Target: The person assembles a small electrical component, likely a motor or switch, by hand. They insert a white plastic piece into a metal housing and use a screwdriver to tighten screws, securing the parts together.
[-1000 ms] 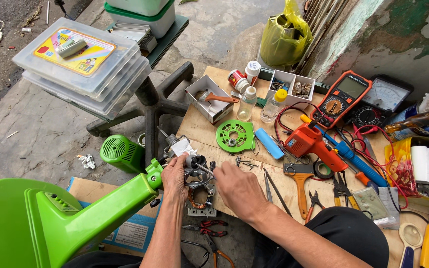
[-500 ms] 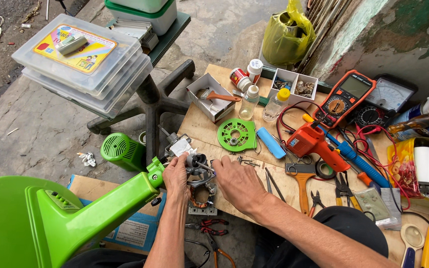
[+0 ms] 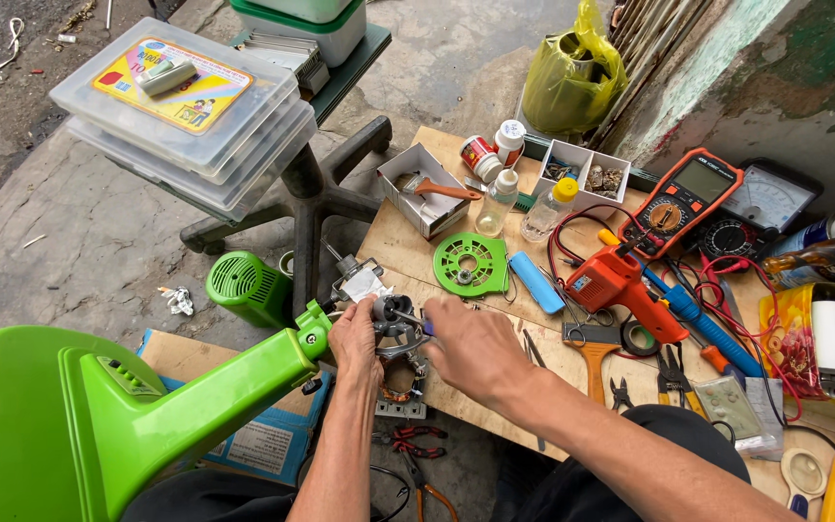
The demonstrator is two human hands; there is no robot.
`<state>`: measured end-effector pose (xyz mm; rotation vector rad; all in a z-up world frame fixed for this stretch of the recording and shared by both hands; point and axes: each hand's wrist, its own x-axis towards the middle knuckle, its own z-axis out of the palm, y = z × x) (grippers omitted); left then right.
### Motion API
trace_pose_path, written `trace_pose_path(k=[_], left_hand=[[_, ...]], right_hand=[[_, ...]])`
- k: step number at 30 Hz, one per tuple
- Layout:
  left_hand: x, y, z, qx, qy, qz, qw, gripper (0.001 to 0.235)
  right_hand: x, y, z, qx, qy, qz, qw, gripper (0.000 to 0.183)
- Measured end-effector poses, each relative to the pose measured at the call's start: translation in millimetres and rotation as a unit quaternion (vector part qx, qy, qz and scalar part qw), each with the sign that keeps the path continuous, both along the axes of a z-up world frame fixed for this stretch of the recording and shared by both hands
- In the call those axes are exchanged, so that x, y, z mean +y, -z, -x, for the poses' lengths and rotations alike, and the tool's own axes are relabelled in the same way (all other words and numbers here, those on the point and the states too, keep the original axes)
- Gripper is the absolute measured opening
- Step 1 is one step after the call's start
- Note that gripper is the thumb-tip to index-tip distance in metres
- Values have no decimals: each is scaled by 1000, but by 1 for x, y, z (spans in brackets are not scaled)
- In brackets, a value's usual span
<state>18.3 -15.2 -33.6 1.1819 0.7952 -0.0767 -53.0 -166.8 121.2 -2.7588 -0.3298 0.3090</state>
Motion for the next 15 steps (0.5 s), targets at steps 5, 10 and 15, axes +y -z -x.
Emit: trace_pose_path(k=[5, 10, 15], left_hand=[[2, -2, -1, -2, 2, -9, 1000, 17], [1, 12, -4, -11, -1, -23, 1000, 15], [-3, -22, 5, -14, 11, -40, 999, 14]], right_hand=[[-14, 34, -3, -192, -198, 165, 947, 21], [0, -25, -7, 153, 178, -163, 958, 20], [-1, -25, -10, 204, 257, -260, 908, 35]])
